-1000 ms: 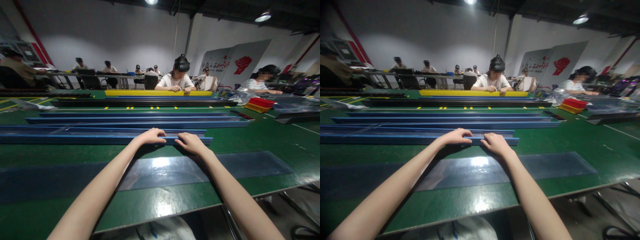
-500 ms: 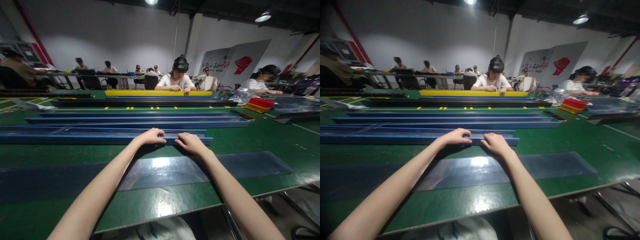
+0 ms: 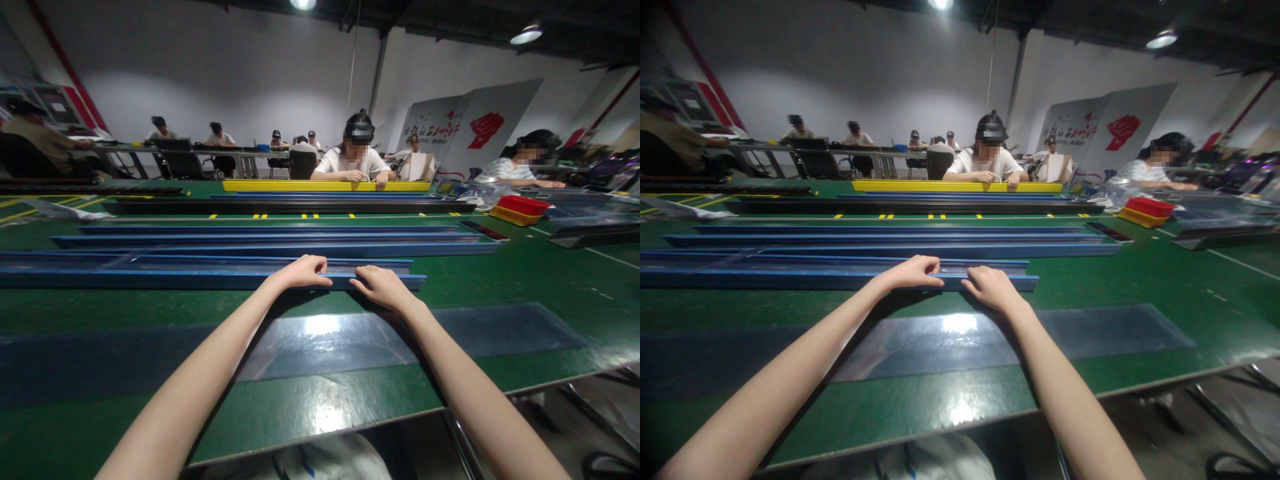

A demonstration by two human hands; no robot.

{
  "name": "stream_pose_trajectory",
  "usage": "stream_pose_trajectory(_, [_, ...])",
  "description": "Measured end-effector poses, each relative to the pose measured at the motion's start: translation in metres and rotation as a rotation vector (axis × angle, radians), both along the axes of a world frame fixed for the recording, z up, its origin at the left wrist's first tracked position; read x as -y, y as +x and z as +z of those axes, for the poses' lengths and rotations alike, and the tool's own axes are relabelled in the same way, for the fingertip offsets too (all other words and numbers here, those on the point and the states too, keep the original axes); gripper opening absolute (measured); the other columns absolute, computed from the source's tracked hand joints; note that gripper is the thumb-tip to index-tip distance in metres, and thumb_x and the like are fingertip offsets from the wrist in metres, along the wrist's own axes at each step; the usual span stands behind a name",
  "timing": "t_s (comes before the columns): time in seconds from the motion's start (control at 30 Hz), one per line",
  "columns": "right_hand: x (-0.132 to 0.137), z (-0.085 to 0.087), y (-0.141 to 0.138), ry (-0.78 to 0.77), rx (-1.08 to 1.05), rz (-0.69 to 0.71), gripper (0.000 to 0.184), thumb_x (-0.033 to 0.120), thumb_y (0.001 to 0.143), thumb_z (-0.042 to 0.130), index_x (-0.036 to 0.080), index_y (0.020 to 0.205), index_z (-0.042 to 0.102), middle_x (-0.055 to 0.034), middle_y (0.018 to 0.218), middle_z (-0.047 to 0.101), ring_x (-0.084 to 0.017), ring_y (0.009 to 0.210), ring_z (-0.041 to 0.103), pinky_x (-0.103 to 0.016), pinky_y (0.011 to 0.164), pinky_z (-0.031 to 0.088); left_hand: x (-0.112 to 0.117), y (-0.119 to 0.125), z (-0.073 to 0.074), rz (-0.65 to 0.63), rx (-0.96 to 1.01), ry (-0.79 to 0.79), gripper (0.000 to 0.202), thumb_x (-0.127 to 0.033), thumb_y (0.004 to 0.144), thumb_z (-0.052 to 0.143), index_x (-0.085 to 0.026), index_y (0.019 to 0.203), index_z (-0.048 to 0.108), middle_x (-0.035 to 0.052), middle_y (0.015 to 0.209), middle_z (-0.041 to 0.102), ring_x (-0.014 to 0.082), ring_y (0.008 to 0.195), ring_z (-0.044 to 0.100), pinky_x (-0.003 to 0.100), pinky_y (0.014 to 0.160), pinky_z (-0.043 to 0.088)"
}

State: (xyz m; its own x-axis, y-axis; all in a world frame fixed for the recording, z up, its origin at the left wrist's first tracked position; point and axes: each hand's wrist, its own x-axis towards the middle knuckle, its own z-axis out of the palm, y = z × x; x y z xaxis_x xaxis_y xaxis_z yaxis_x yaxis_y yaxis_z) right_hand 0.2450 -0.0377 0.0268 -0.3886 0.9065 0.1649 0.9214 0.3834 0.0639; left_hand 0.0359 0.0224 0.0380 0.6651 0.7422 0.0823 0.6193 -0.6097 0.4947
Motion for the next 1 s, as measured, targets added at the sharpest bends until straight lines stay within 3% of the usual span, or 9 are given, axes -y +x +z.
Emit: stream_pose_trajectory(1.0, [-0.0004,0.0002,-0.0002,0.002,0.015,0.008,0.029,0.037,0.090,0.035,0.018,0.094,0.056,-0.0086,0.097,0.064,-0.018,0.089,0.058,-0.024,0.069,0.036,-0.0037,-0.0010,-0.0038,-0.019,-0.025,0.012,0.032,-0.044,0.067,0.059,-0.018,0.062,0.041,-0.0052,0.059,0.042,0.0110,0.058,0.039,0.023,0.053,0.026])
